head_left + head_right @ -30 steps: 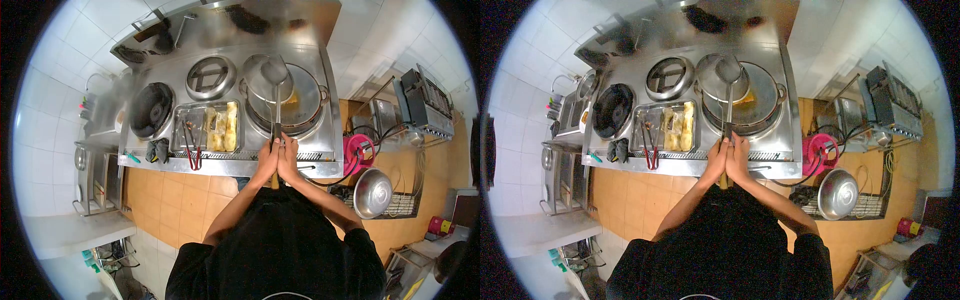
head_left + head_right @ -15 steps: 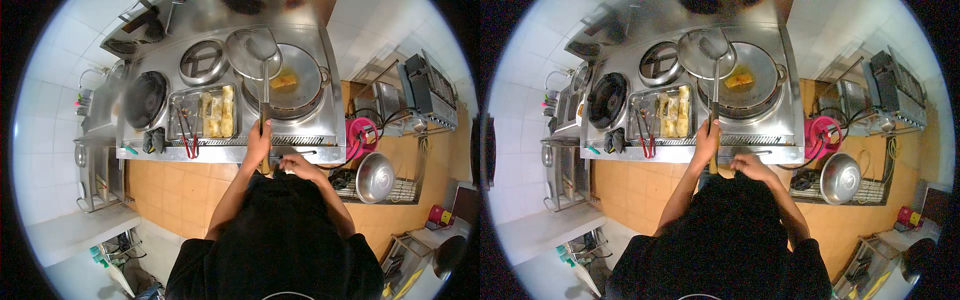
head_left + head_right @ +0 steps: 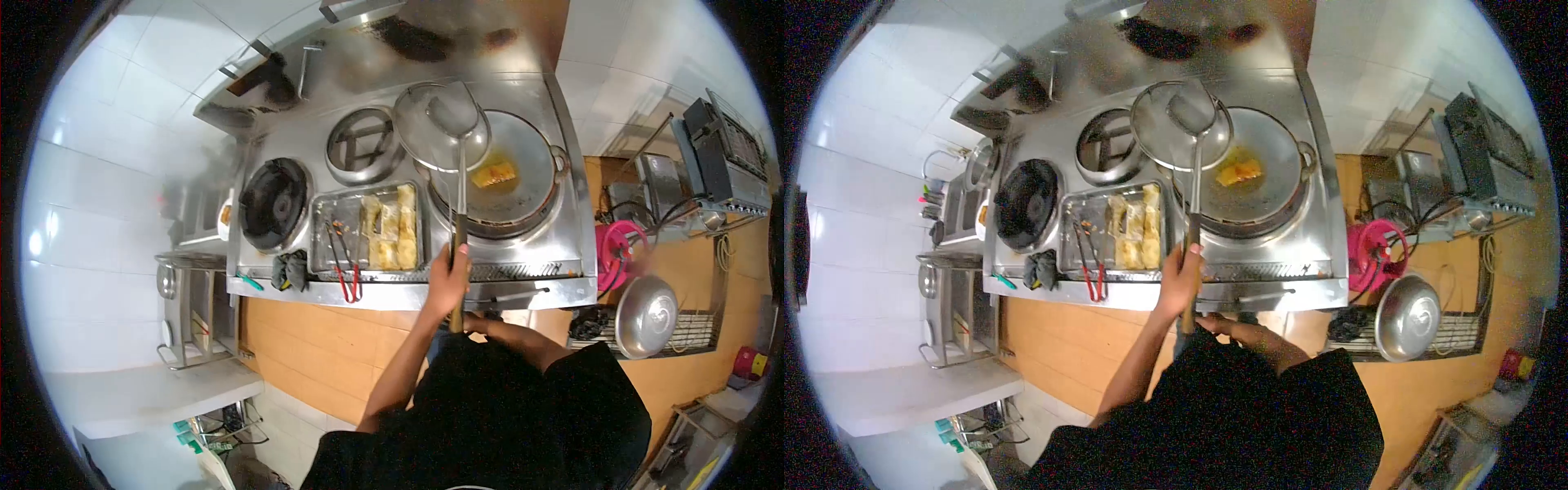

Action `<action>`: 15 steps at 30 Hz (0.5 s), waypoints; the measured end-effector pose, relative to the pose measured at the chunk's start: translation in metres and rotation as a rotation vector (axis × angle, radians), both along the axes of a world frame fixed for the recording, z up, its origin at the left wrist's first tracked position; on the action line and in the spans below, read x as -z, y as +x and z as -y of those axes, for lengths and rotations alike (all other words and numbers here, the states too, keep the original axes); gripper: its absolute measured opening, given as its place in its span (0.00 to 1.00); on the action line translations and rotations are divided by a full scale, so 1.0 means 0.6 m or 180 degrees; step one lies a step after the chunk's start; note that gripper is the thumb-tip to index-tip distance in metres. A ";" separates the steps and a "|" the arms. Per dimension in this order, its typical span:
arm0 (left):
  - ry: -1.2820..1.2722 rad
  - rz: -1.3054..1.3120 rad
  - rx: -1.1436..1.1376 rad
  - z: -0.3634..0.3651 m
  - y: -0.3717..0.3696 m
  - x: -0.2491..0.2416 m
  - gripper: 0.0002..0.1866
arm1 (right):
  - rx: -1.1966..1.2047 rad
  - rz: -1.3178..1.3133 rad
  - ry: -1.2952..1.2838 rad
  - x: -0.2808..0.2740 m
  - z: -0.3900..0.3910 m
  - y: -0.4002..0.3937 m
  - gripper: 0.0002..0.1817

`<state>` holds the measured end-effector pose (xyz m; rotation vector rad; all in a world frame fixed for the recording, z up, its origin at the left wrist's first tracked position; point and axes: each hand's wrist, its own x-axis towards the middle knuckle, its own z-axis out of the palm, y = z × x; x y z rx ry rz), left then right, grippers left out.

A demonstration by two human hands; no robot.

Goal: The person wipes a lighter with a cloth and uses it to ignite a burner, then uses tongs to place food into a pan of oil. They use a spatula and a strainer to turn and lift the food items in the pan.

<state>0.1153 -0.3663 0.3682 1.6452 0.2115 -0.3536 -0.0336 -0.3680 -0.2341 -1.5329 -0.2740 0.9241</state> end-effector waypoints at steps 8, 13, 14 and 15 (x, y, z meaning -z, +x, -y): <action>0.0120 0.0007 0.0085 -0.005 -0.001 -0.004 0.19 | 0.0480 -0.1142 -0.1042 -0.308 0.136 -0.016 0.44; 0.0013 0.0142 0.0166 0.004 -0.005 -0.005 0.17 | 0.0562 -0.1268 -0.1106 -0.346 0.158 -0.024 0.43; 0.0032 0.0143 0.0174 0.003 -0.004 -0.005 0.17 | 0.0571 -0.1279 -0.1115 -0.351 0.159 -0.025 0.43; -0.0037 0.0073 0.0179 0.003 -0.004 -0.008 0.17 | 0.0586 -0.1299 -0.1113 -0.354 0.158 -0.027 0.43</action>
